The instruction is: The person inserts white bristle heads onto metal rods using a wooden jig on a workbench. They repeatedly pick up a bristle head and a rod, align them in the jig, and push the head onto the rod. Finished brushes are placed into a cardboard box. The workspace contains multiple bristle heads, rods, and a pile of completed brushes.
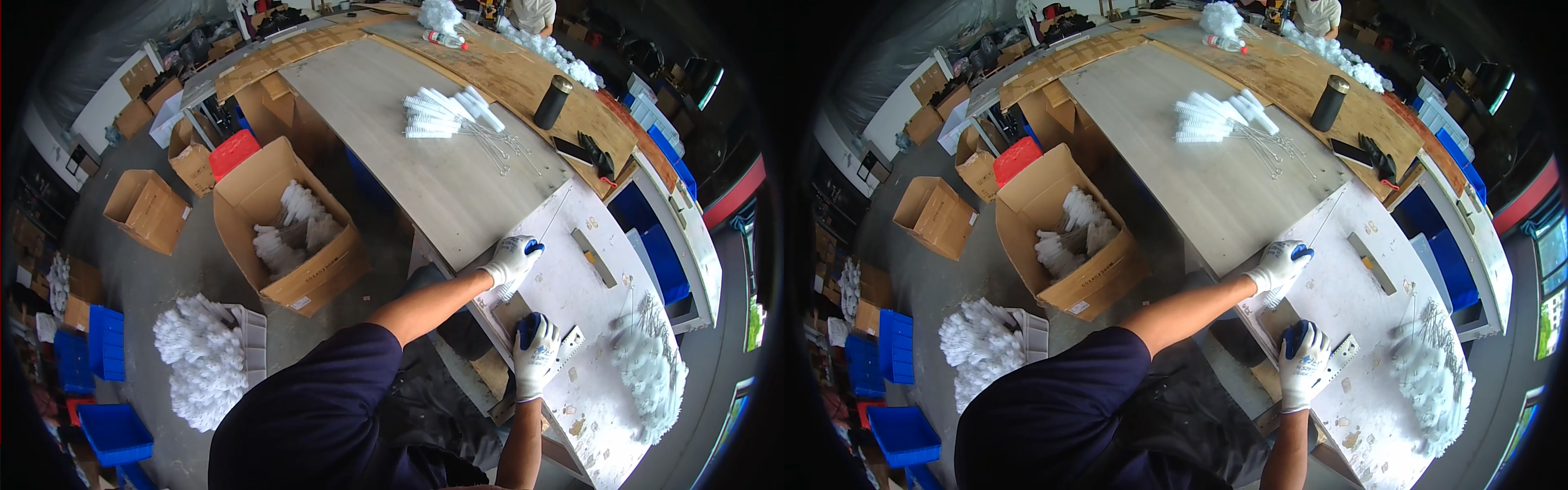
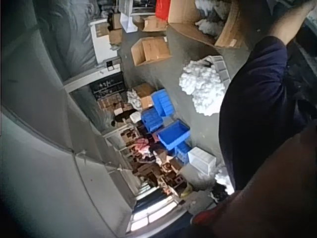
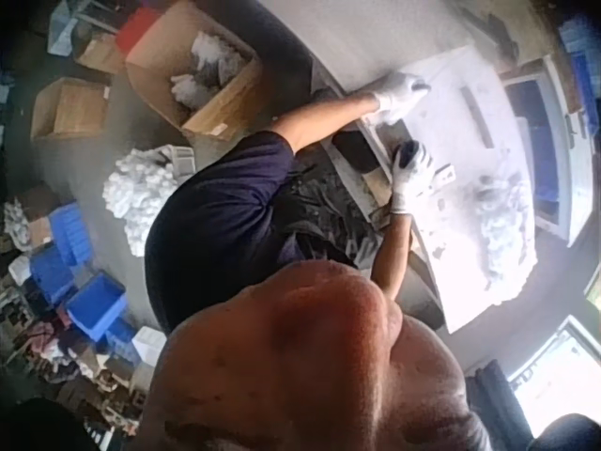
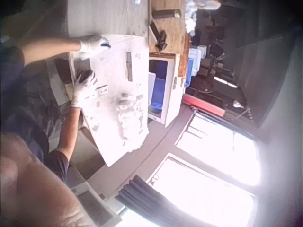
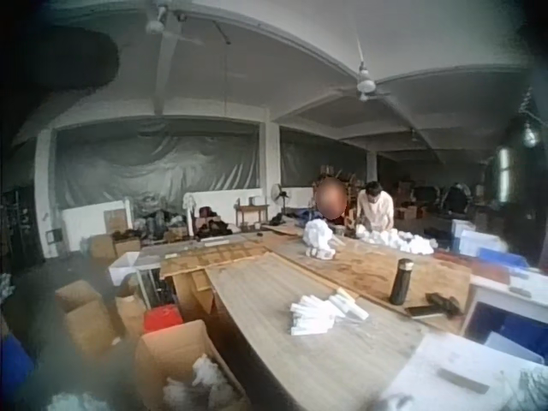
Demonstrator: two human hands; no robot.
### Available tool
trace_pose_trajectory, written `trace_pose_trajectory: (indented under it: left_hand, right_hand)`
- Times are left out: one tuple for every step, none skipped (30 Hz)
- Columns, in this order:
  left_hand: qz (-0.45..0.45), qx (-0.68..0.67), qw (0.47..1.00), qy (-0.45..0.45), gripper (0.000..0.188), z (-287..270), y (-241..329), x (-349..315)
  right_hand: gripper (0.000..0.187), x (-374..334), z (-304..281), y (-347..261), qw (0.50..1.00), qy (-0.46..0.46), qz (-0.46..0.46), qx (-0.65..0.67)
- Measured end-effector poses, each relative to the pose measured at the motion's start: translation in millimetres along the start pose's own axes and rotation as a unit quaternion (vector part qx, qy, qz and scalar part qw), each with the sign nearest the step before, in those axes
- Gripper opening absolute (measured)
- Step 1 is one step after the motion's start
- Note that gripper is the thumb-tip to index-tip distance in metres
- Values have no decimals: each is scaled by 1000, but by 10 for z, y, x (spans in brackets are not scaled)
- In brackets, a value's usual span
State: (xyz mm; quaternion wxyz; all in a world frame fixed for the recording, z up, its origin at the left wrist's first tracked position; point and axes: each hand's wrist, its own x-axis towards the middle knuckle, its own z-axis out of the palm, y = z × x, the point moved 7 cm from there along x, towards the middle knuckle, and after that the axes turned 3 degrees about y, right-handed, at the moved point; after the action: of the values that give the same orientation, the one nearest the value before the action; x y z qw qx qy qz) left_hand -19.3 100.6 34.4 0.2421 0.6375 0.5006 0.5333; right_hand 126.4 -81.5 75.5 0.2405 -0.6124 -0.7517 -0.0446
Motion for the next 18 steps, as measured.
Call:
trace_pose_trajectory:
  left_hand:
    - [-10, -5, 1000, -4, 32, 10, 1, 33]
    - [-25, -7, 1000, -11, 32, 6, -5, 20]
    - [-19, -10, 1000, -7, 32, -11, 19, 29]
    - [-24, -9, 1000, -10, 32, -17, 28, 11]
    - [-25, -8, 1000, -14, 32, -3, 37, 19]
    - [-25, -9, 999, -19, 31, 13, 47, 21]
    - [-23, -7, 1000, -14, 31, 11, 55, 18]
    - [-18, -4, 1000, -10, 31, 1, 48, 30]
    - [-13, -2, 1000, -6, 31, -4, 44, 38]
    - [-18, 5, 1000, -10, 31, -5, 21, 36]
    - [-22, 10, 1000, -15, 31, -5, 8, 28]
    - [-27, 15, 999, -20, 31, 1, -1, 25]
    - [-19, 13, 1000, -14, 31, -1, 13, 32]
    - [-19, 5, 1000, -9, 31, 2, 17, 30]
    - [-20, -2, 1000, -5, 32, 9, 22, 32]
    - [-21, -10, 1000, 0, 32, 11, 24, 33]
    - [-32, 3, 999, -22, 32, 31, 9, 34]
    - [-28, 3, 999, -21, 32, 30, 23, 37]
  right_hand:
    - [46, 28, -9, 18, 1000, 7, -2, -1]
    - [45, 19, 11, 20, 1000, 10, -1, 1]
    - [45, 7, 23, 22, 1000, 12, 0, 2]
    - [45, -13, 33, 26, 1000, 11, 1, 3]
    - [45, -14, 28, 37, 1000, 13, 3, 3]
    - [44, -14, 19, 49, 1000, 15, 5, 3]
    - [44, -16, 13, 49, 1000, 15, 4, 3]
    - [43, -3, 7, 39, 1000, 17, 3, 3]
    - [43, 8, 0, 28, 1000, 18, 2, 4]
    - [42, 15, -3, 10, 1000, 17, 2, 8]
    - [42, 18, -16, -4, 1000, 16, 2, 11]
    - [41, 23, -28, -14, 1000, 15, 3, 13]
    - [39, 33, -40, -13, 1000, 12, 4, 14]
    - [38, 32, -49, -8, 1000, 17, 1, 12]
    - [38, 31, -43, 2, 1000, 21, -1, 9]
    - [38, 26, -38, 11, 1000, 25, -3, 7]
    - [38, 20, -31, 18, 1000, 25, 0, 8]
    - [38, 18, -31, 25, 1000, 23, 2, 9]
